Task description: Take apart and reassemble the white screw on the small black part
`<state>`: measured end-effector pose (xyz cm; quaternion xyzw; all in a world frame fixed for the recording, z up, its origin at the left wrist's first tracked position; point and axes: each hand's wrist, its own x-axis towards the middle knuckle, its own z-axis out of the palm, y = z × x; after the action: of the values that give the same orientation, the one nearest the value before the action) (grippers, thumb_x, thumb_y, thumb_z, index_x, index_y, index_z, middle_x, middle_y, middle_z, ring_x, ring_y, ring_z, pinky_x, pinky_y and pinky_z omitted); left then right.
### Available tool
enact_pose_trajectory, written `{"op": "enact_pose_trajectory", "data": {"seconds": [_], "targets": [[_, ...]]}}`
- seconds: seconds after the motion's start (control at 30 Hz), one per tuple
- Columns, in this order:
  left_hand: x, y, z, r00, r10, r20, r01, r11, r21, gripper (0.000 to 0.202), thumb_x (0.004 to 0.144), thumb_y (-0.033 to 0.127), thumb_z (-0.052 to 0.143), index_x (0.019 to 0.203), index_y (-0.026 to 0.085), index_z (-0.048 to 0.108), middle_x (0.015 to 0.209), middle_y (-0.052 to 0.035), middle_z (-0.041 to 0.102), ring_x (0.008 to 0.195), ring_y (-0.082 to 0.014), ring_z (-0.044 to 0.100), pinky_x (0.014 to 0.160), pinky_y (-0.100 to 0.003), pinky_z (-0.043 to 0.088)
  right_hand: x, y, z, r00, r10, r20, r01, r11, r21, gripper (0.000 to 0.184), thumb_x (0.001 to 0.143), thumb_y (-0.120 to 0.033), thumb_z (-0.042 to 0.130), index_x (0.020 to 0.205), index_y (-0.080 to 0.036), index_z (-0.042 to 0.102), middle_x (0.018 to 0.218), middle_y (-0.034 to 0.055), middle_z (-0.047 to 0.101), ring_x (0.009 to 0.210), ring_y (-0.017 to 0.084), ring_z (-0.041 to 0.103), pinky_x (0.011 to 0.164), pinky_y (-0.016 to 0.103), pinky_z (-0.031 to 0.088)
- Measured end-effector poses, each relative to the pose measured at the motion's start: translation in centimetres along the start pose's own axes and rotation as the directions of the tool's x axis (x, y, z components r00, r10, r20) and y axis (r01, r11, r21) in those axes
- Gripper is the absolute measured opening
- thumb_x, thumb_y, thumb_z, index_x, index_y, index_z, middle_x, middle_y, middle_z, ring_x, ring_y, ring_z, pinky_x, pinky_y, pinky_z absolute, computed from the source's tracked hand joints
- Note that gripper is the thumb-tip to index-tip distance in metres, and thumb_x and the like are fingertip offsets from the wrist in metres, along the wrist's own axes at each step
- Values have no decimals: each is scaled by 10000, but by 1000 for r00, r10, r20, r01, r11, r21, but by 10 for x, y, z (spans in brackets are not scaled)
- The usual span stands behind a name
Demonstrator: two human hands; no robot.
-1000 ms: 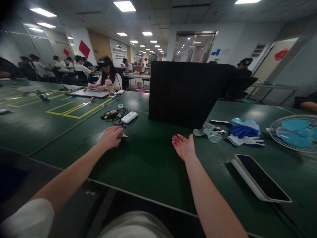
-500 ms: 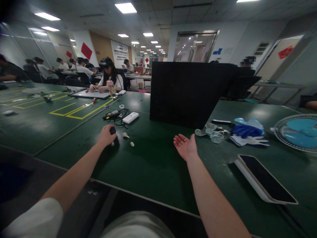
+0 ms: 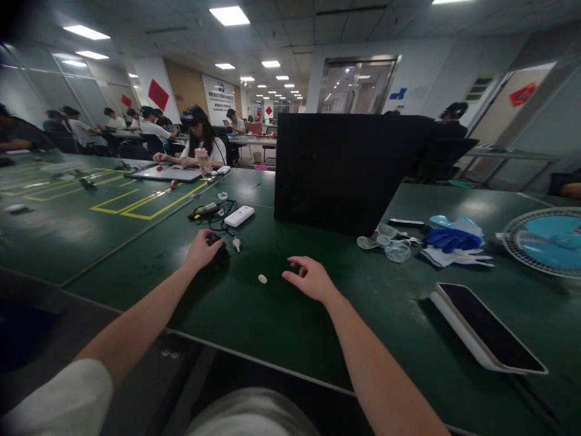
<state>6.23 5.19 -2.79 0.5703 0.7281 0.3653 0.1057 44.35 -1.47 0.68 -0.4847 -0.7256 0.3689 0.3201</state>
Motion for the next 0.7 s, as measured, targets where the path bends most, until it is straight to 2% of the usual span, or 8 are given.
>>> {"op": "enact_pose_trajectory", "data": {"seconds": [0.07,0.13,0.2,0.3,0.57,0.7], "targets": [[-2,7,5,1000,12,1,-12,997,-72,528,828,498,611,1232,185,478,1174,-129,650,998,-240,648,856,-362,499,-6,-17,14,991,-66,118,86,980,-179,631,748,-546,729,1325,-338,579,1157,50,631,733,167,550,639,334,477],[-3,15,11,999,38,0,-37,991,-132,531,850,507,590,1248,180,461,1174,-128,649,981,-221,653,853,-345,499,-8,-29,26,979,-104,177,150,950,-274,636,784,-546,694,1371,-360,534,1178,48,617,776,180,571,650,332,482],[-6,23,16,998,61,5,-59,984,-168,527,859,507,582,1251,178,458,1167,-124,651,978,-214,656,864,-342,499,-6,-34,34,964,-153,215,217,924,-316,496,858,-486,628,1334,-356,573,1179,46,615,853,196,596,710,339,495],[-10,37,23,995,95,30,-86,971,-222,511,873,522,558,1245,185,464,1158,-117,656,1008,-219,655,894,-355,496,-1,-30,37,948,-199,249,276,903,-330,291,921,-373,552,1171,-314,688,1099,45,642,943,208,611,810,357,498],[-21,81,38,971,119,206,-53,952,-301,488,915,529,500,1253,179,461,1181,-136,651,1034,-229,643,906,-368,503,0,-13,27,984,-126,128,157,950,-270,259,879,-427,604,1082,-306,708,1001,27,680,858,210,616,755,372,501],[-36,109,54,931,187,312,-85,946,-314,525,921,556,475,1278,173,442,1203,-143,638,1040,-227,640,886,-342,502,7,2,16,998,-65,-8,63,983,-170,229,834,-423,650,997,-283,731,1001,37,676,830,205,612,724,370,505]]}}
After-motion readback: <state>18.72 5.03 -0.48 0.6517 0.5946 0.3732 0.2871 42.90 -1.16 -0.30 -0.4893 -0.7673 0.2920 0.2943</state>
